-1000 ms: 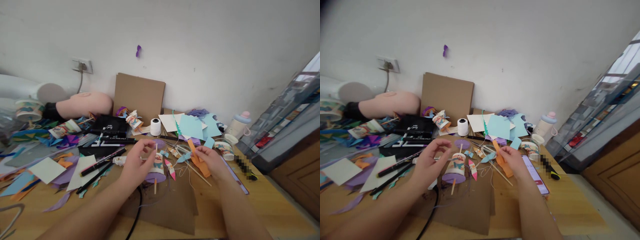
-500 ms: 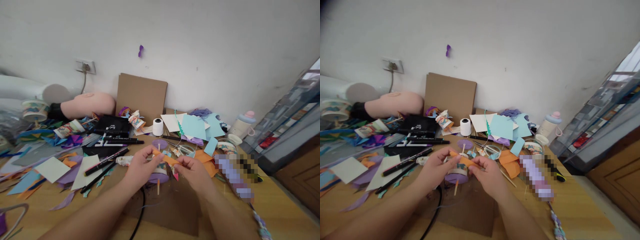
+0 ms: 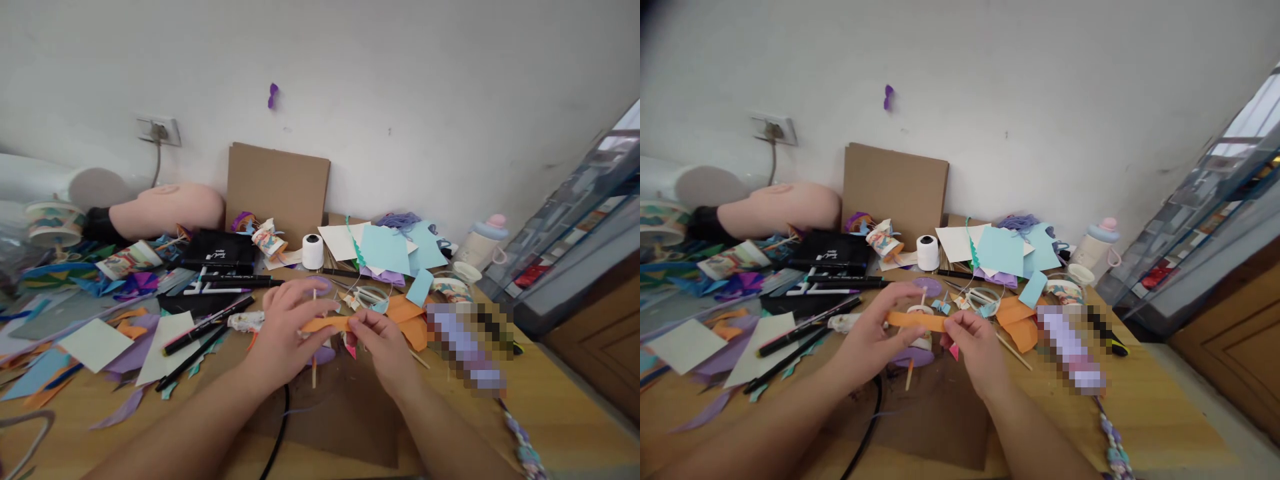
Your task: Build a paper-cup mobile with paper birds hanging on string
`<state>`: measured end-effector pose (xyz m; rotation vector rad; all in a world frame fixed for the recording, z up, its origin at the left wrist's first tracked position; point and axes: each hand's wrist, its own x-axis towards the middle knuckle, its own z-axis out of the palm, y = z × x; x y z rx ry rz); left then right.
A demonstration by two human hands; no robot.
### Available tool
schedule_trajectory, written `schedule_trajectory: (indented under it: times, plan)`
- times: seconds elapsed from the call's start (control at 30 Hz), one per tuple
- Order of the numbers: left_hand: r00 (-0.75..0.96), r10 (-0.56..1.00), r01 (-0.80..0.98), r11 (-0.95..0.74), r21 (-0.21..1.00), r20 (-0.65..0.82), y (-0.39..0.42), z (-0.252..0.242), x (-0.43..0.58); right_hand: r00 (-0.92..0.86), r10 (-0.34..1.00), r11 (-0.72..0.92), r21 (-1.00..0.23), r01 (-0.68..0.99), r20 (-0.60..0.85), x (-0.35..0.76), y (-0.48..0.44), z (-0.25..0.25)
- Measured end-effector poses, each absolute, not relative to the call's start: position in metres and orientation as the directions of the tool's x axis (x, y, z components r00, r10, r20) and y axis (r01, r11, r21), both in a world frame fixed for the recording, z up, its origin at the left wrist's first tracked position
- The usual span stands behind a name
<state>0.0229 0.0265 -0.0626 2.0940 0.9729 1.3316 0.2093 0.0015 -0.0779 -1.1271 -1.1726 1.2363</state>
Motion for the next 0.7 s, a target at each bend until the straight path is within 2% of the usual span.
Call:
schedule_trajectory:
  times: [0.1, 0.17, 0.33, 0.43, 0.5, 0.7]
  plan:
    - [0.390, 0.633, 0.543, -0.744, 0.389, 0.669, 0.0242, -0.0621, 0.0190, 0.001, 1.000, 0.030, -0.999, -0.038, 0.030, 0.2072, 0.0004, -0.0747]
    - [0.419, 0.605, 0.606, -0.742, 0.288, 0.677, 0.0227, -0.0615, 0.0179, 0.018, 0.999, 0.033, -0.999, -0.016, 0.033, 0.2065, 0.0003, -0.0733]
    - [0.265, 0.597, 0.709, -0.653, 0.267, 0.757, 0.0197, -0.0568, 0.0185, 0.054, 0.998, 0.025, -1.000, -0.011, 0.025, 0.2058, 0.0006, -0.0743]
    - [0.377, 0.560, 0.645, -0.730, 0.225, 0.738, 0.0197, -0.0549, 0.0196, 0.016, 1.000, 0.025, -0.999, -0.041, 0.024, 0.2044, -0.0012, -0.0751]
    - [0.460, 0.561, 0.575, -0.779, 0.251, 0.688, 0.0209, -0.0555, 0.0202, -0.014, 1.000, 0.027, -0.998, -0.065, 0.028, 0.2032, -0.0026, -0.0751]
    - [0.435, 0.613, 0.506, -0.772, 0.384, 0.659, 0.0247, -0.0591, 0.0198, -0.023, 0.996, 0.079, -0.992, -0.101, 0.081, 0.2054, -0.0031, -0.0738]
